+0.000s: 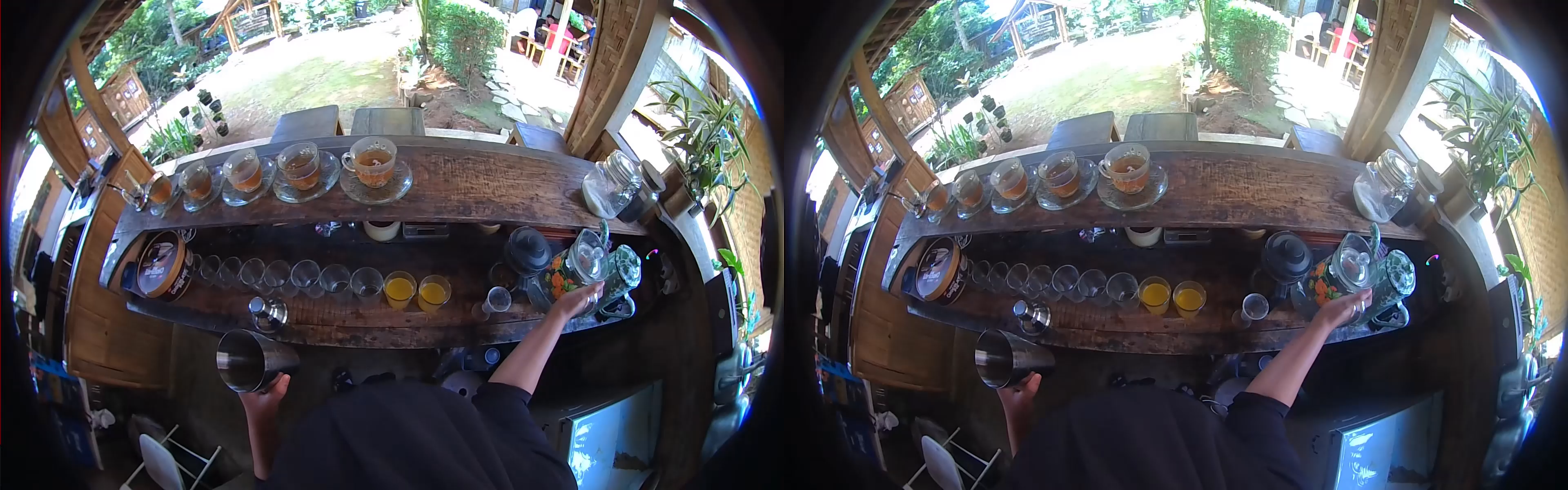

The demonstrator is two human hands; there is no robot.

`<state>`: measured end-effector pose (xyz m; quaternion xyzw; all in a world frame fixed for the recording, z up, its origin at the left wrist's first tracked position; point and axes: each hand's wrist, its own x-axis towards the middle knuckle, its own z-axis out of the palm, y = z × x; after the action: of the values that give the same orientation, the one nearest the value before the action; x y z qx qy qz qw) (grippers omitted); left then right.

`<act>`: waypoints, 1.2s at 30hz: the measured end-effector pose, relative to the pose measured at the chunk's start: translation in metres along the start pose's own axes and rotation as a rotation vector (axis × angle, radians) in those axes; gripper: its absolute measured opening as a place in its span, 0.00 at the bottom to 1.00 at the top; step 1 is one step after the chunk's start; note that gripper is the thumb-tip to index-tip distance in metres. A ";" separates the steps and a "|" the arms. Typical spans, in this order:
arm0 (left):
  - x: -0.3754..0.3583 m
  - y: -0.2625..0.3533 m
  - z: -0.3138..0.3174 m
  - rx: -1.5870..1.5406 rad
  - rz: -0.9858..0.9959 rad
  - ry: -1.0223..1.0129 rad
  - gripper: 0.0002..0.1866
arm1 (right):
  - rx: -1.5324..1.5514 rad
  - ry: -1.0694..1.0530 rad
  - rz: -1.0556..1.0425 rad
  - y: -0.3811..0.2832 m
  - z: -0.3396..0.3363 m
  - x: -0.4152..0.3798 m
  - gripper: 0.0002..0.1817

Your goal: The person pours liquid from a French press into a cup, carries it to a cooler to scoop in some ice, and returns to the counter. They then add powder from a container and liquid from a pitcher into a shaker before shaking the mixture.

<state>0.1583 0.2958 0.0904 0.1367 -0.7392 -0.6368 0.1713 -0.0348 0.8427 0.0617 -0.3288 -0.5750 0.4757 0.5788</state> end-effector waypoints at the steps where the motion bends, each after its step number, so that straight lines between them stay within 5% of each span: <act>1: 0.002 0.000 0.001 -0.001 -0.009 0.013 0.30 | 0.022 -0.009 0.013 0.002 -0.002 0.002 0.34; 11: 0.041 0.018 0.012 -0.095 0.120 -0.116 0.27 | 0.257 -0.083 0.195 -0.013 -0.058 -0.018 0.35; 17: 0.071 0.019 0.027 0.083 0.123 -0.538 0.31 | 0.201 -0.176 0.270 -0.081 -0.118 -0.037 0.32; 19: 0.077 0.030 0.049 0.024 0.192 -0.627 0.36 | 0.213 -0.429 0.032 -0.092 -0.136 -0.039 0.32; 23: 0.075 0.018 0.090 -0.176 0.202 -0.752 0.42 | 0.146 -0.672 0.041 -0.135 -0.156 -0.057 0.32; 28: 0.067 0.026 0.131 -0.031 0.192 -1.130 0.48 | 0.097 -0.877 0.063 -0.191 -0.151 -0.091 0.51; 36: 0.069 0.046 0.139 0.016 0.458 -1.302 0.49 | -0.169 -1.079 -0.117 -0.243 -0.133 -0.123 0.58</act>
<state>0.0374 0.3983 0.1233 -0.4318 -0.7065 -0.5315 -0.1784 0.1514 0.6700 0.2272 -0.0511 -0.8438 0.4959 0.1989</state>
